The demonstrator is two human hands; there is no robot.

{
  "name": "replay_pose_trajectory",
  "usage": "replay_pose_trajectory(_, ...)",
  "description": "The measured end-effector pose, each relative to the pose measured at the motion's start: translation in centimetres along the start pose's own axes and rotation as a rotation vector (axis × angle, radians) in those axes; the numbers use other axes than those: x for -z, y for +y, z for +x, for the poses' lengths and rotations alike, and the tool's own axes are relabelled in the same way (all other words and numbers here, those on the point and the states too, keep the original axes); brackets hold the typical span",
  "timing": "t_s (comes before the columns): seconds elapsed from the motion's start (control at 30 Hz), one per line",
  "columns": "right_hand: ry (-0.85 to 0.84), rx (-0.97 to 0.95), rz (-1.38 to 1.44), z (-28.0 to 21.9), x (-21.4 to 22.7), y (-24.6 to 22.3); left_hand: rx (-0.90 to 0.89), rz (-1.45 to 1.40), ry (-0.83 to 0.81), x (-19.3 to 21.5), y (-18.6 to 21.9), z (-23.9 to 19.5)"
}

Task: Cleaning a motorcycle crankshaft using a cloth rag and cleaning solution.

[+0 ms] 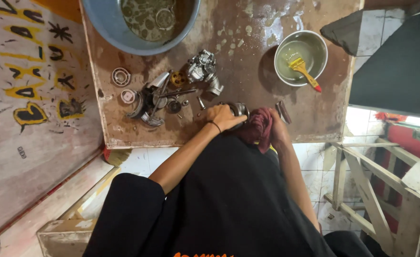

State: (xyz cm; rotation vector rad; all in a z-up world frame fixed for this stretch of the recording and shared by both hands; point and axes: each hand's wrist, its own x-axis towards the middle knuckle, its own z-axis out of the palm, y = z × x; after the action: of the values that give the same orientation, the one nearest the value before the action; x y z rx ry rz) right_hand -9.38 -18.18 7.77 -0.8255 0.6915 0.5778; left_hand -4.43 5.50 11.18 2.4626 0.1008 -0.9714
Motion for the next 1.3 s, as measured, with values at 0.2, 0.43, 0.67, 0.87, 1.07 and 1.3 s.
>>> replay_pose_trajectory(0.2, 0.141, 0.065, -0.066, -3.1, 1.2, -1.4, -0.104, 0.149, 0.077, 0.1, 1.5, 2.1)
replay_pose_trajectory(0.43, 0.268, 0.198, -0.287, -6.9, 1.5, -4.4, -0.197, 0.464, -0.020, 2.0, 7.9, 4.8)
replay_pose_trajectory(0.67, 0.255, 0.271, -0.236, -6.2, -1.5, -5.6, -0.259, 0.916, -0.029, -1.8, 12.9, 6.5)
replay_pose_trajectory(0.87, 0.367, 0.225, -0.506, -2.9, 0.9, -2.8, -0.310, 1.409, 0.235, -12.2, 15.4, 8.0)
replay_pose_trajectory(1.07, 0.394, 0.301, -0.532, -3.9, 1.3, -1.9, 0.188, 2.079, 0.697, -14.1, 14.6, 7.9)
replay_pose_trajectory(1.3, 0.371, 0.263, -0.457, -5.7, -0.2, -1.5, 1.547, 2.785, 1.806, -14.5, 13.7, 9.8)
